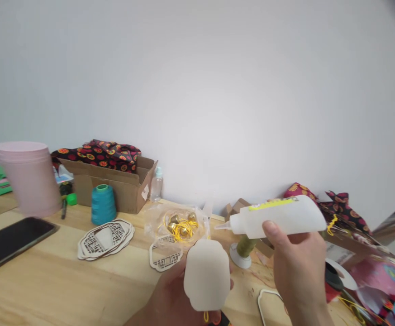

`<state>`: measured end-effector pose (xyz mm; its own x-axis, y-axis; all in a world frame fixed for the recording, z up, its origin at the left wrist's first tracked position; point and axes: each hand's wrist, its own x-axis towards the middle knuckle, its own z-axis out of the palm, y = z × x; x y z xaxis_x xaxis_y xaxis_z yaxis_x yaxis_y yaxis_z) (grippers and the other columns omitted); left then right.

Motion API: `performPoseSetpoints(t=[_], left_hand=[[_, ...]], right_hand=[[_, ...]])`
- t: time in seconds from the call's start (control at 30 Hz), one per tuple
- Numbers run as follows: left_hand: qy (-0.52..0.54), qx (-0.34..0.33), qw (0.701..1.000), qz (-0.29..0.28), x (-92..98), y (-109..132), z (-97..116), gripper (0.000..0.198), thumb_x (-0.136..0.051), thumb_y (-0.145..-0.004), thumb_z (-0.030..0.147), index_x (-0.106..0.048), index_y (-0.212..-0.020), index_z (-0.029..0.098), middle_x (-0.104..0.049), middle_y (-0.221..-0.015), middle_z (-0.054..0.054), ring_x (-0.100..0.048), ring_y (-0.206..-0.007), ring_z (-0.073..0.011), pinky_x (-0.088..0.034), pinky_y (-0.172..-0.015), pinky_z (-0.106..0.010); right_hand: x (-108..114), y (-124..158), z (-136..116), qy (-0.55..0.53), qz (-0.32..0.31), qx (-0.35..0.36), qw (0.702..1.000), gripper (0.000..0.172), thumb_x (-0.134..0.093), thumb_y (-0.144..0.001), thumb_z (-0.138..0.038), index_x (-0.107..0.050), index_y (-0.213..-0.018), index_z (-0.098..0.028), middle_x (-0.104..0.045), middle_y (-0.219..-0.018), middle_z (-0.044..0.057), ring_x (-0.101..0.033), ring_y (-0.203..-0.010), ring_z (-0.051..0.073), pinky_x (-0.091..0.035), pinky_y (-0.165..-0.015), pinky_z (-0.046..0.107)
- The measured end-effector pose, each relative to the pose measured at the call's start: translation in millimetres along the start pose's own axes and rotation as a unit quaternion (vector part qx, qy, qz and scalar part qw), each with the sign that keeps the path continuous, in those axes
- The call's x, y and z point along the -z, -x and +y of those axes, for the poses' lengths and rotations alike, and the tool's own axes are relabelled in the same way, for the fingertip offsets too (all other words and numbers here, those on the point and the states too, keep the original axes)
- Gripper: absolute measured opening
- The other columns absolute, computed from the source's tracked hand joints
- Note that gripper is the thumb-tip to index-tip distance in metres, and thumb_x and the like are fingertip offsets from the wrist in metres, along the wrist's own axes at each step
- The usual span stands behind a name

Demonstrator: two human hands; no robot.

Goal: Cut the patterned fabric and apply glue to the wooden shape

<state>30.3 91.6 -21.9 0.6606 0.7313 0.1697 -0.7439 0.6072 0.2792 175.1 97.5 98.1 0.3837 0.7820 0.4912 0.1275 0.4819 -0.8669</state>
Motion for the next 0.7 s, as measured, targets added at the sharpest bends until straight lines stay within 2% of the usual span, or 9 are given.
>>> performPoseSetpoints(t=[0.13, 0.23, 0.43, 0.6, 0.7], left_hand=[[0.0, 0.005, 1.0, -0.007, 0.2, 0.3, 1.2, 0.048, -0.046, -0.075, 0.042, -0.054, -0.111, 0.011, -0.06, -0.111, -0.015, -0.054, -0.1, -0.0267, -0.043, -0.063, -0.029], [-0.007, 0.007, 1.0, -0.009, -1.6, -0.2, 2.0, 0.048, -0.044, -0.076, 0.041, -0.053, -0.112, 0.01, -0.06, -0.11, -0.015, -0.055, -0.099, -0.0259, -0.044, -0.062, -0.029], [-0.007, 0.012, 1.0, -0.014, 0.2, -0.3, 1.4, 0.053, -0.047, -0.075, 0.042, -0.052, -0.113, 0.006, -0.06, -0.11, -0.016, -0.055, -0.098, -0.0251, -0.045, -0.062, -0.029], [0.011, 0.023, 0.999, -0.031, 5.9, 0.7, 0.2, 0.049, -0.051, -0.074, 0.042, -0.056, -0.11, 0.009, -0.061, -0.112, -0.014, -0.054, -0.101, -0.0259, -0.044, -0.067, -0.03], [0.016, 0.02, 0.999, -0.033, 4.0, 0.2, -0.5, 0.048, -0.052, -0.073, 0.041, -0.057, -0.108, 0.008, -0.062, -0.11, -0.014, -0.054, -0.101, -0.0256, -0.044, -0.065, -0.029]], right_hand=[[-3.0, 3.9, -1.2, 0.078, -0.04, 0.018, 0.996, 0.028, -0.075, -0.049, -0.033, -0.062, -0.067, -0.016, -0.068, -0.062, 0.006, -0.063, -0.057, 0.024, -0.053, -0.05, 0.031], [-6.6, 8.8, -4.1, 0.104, -0.069, 0.035, 0.992, 0.023, -0.075, -0.05, -0.031, -0.057, -0.059, -0.019, -0.064, -0.051, 0.0, -0.058, -0.044, 0.018, -0.048, -0.04, 0.026], [-8.6, 12.1, -6.5, 0.106, -0.063, 0.032, 0.992, 0.023, -0.075, -0.05, -0.03, -0.059, -0.061, -0.019, -0.064, -0.055, -0.001, -0.057, -0.048, 0.016, -0.049, -0.044, 0.024], [-9.6, 12.3, -5.6, 0.09, -0.082, 0.029, 0.992, 0.022, -0.074, -0.051, -0.029, -0.056, -0.059, -0.019, -0.06, -0.05, -0.003, -0.054, -0.043, 0.015, -0.046, -0.037, 0.022], [-11.2, 13.6, -4.5, 0.089, -0.081, 0.035, 0.992, 0.022, -0.075, -0.051, -0.029, -0.057, -0.06, -0.019, -0.061, -0.051, -0.003, -0.054, -0.044, 0.014, -0.046, -0.038, 0.021]])
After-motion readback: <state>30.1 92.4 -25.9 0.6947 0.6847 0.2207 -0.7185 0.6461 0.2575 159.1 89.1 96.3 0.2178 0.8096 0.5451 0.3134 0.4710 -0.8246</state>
